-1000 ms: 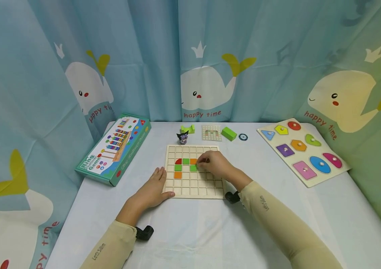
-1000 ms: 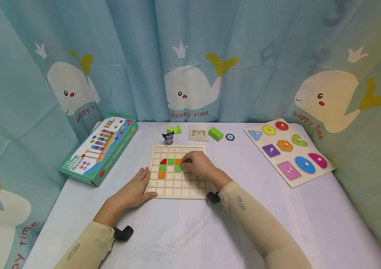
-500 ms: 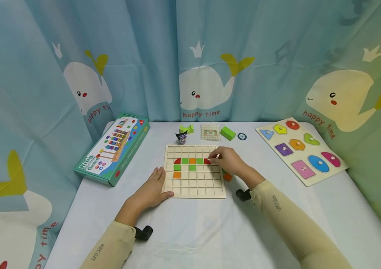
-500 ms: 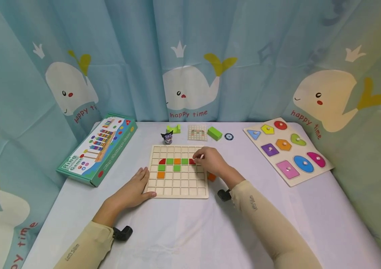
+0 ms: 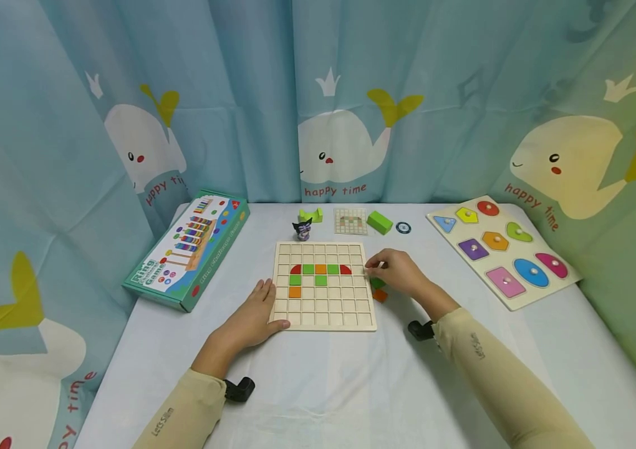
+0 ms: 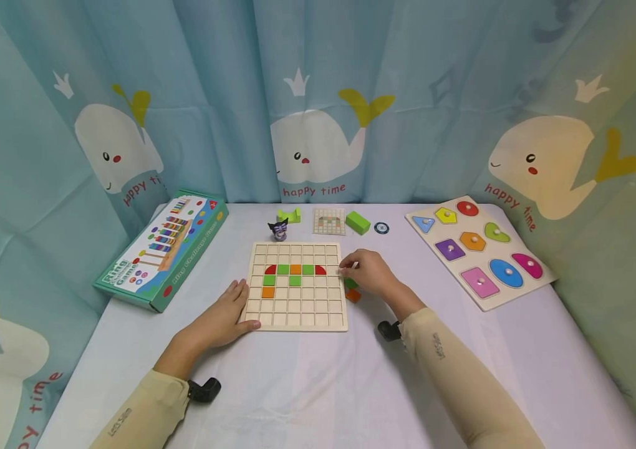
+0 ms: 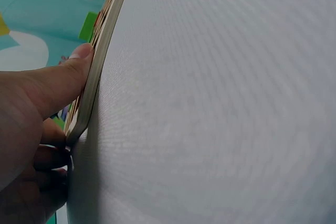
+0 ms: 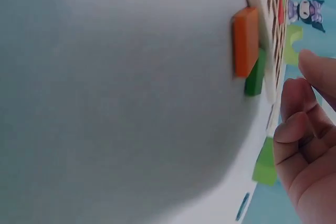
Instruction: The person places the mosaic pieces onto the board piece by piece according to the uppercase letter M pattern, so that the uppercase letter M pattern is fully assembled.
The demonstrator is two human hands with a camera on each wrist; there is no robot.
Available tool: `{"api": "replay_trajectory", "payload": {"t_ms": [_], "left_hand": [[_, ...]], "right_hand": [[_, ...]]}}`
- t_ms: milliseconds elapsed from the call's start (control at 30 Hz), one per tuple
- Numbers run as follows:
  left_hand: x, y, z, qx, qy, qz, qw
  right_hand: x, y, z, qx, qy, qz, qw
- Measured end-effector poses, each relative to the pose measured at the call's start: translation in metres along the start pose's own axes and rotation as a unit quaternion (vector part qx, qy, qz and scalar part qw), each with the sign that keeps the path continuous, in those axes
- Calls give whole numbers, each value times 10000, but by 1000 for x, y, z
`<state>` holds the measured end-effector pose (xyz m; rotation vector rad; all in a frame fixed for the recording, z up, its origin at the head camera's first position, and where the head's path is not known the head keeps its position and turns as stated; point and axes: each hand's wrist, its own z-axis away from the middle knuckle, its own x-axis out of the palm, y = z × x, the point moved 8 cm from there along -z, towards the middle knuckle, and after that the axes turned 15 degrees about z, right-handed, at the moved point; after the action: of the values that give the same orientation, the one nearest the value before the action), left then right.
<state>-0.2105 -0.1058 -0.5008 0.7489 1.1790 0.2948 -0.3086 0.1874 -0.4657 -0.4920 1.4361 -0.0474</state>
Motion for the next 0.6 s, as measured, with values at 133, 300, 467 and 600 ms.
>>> {"api": "replay_trajectory", "payload": {"t_ms": [133, 300, 467, 600], "left_hand": [[0, -1, 0, 9, 2, -10, 10000], [1, -2, 0, -23, -21, -8, 10000], [1, -1, 0, 18, -12, 8, 10000], [1, -1, 0, 57, -12, -2, 10000]], "right_hand": [[2, 8, 3, 145, -44, -27, 9999], [2, 14, 8, 166, -105, -4, 9998], [4, 20, 11, 116, -188, 5, 9998], [7, 24, 13, 50, -287, -81, 9995]]}}
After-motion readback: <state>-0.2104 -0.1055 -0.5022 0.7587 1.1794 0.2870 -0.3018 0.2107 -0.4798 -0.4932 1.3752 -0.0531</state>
